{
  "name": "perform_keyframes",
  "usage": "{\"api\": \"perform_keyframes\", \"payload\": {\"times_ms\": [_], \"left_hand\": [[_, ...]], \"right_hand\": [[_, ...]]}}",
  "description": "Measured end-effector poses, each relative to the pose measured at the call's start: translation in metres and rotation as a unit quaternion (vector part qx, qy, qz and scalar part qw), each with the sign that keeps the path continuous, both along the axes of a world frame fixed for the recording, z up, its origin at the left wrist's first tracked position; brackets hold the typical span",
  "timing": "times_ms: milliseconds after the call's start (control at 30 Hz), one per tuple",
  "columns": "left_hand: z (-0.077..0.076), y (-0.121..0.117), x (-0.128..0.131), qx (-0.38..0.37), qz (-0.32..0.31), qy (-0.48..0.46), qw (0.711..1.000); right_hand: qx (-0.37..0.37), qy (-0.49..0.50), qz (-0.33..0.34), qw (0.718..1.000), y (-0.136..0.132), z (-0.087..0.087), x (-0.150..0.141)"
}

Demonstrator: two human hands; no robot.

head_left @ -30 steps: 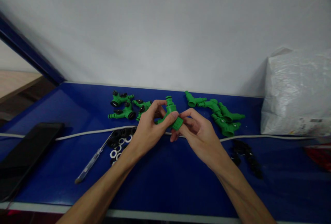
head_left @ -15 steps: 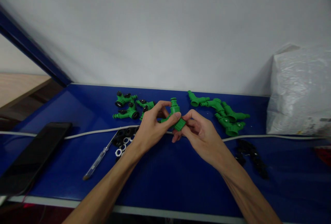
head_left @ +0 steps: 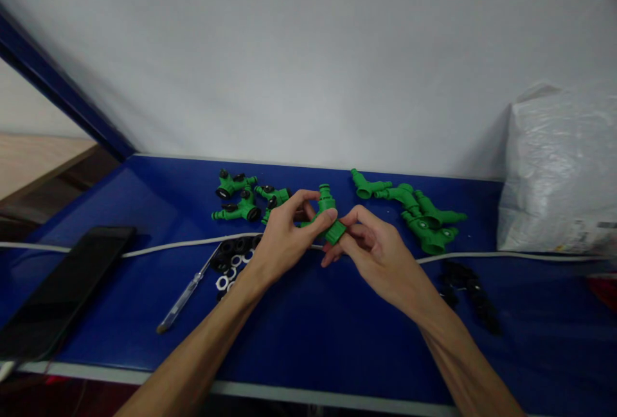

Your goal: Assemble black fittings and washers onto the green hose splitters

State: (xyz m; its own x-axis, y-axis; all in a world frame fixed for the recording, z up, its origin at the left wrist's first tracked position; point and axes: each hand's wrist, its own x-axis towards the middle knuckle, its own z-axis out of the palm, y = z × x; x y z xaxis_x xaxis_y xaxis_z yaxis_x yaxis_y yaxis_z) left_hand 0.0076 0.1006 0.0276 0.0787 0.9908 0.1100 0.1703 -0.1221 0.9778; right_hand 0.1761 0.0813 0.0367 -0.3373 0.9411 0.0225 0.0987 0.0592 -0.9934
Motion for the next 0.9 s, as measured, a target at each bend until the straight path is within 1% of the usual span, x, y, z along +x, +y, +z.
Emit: {"api": "perform_keyframes", "payload": {"times_ms": [133,200,333,533,667,800,833,900], "left_hand": [[0.0029,0.0003,0.0011,-0.051,-0.025,-0.055,0.997],[0.0037,0.0004,0.0012,-0.053,-0.027,-0.067,0.996],[0.0016,-0.0003,0.0010,-0.017,-0.012,-0.062,0.998],[-0.0019,-0.0013,0.0002,0.054,0.032,0.021,0.998],[-0.0024,-0.0006,0.0007,0.070,0.038,0.039,0.996],[0.0002,0.0004,-0.0012,0.054,0.019,0.029,0.998],[0.0017,0.0008,-0.0027,0.044,0.020,0.019,0.999],[0.0053,0.0020,-0.0064,0.016,0.041,-0.016,0.999]], "right_hand": [[-0.009,0.016,-0.003,1.000,-0.0003,0.0002,-0.0004],[-0.021,0.037,0.000,0.999,0.0008,-0.0004,-0.0003],[-0.037,0.061,-0.005,0.997,0.0034,-0.0025,-0.0006],[-0.038,0.063,-0.031,0.997,0.0012,-0.0017,-0.0073],[-0.043,0.069,-0.027,0.996,0.0007,-0.0008,-0.0082],[-0.053,0.065,-0.002,0.996,0.0011,0.0012,-0.0036],[-0.056,0.064,0.001,0.996,0.0010,0.0022,-0.0020],[-0.056,0.068,-0.014,0.996,0.0004,0.0045,0.0010]]}}
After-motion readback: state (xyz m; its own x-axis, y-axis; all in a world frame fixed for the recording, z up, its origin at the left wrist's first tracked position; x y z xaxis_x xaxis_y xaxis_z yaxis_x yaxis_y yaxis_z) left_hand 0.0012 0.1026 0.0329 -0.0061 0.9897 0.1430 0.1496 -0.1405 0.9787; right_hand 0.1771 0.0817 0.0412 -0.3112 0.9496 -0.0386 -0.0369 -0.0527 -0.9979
